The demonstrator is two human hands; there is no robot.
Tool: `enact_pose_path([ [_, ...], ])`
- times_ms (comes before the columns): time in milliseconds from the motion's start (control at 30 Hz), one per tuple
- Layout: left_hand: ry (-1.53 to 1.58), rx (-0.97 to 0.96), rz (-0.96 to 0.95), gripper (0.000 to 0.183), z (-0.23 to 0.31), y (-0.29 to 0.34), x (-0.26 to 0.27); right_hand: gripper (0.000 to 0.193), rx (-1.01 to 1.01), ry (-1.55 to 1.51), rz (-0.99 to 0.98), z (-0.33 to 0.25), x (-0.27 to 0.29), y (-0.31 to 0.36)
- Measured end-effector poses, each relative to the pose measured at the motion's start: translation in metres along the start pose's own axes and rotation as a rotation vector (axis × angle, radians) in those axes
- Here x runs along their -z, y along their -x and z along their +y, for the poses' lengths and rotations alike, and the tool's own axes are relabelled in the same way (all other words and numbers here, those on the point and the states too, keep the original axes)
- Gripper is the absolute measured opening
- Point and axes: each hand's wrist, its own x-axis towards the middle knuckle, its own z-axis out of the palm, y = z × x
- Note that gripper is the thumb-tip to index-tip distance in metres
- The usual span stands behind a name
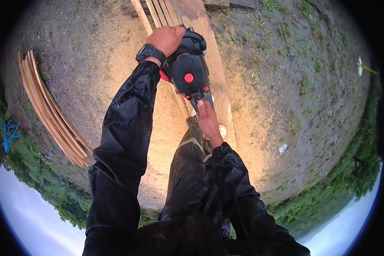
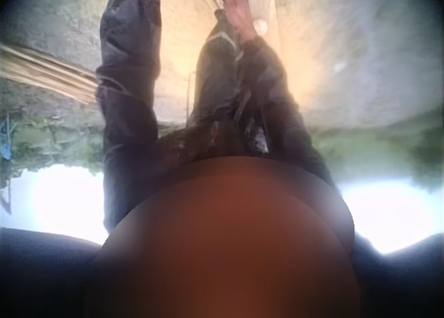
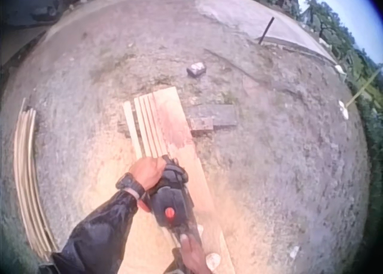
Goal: The person cuts a wooden plank using a chainsaw.
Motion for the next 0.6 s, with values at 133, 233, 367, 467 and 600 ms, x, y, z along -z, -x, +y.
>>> enact_pose_path([
  [133,0.004,-0.052,0.060,0.025,-0.004,0.001,0.000,0.047,-0.029,0.022,-0.039,-0.003,0.007,0.002],
  [233,-0.070,-0.092,0.033,0.019,-0.007,0.000,-0.009,0.049,-0.036,-0.032,-0.044,0.000,0.008,0.008],
  [367,-0.051,-0.024,0.062,0.014,-0.003,0.008,-0.018,0.052,0.031,0.023,-0.022,0.001,0.013,0.015],
  [467,-0.089,-0.115,0.038,0.014,-0.005,0.013,-0.009,0.051,0.019,0.062,-0.041,-0.004,0.011,0.023],
  [600,-0.081,-0.099,0.007,0.014,0.017,0.026,-0.011,0.050,0.063,0.000,0.011,0.014,0.015,0.037],
])
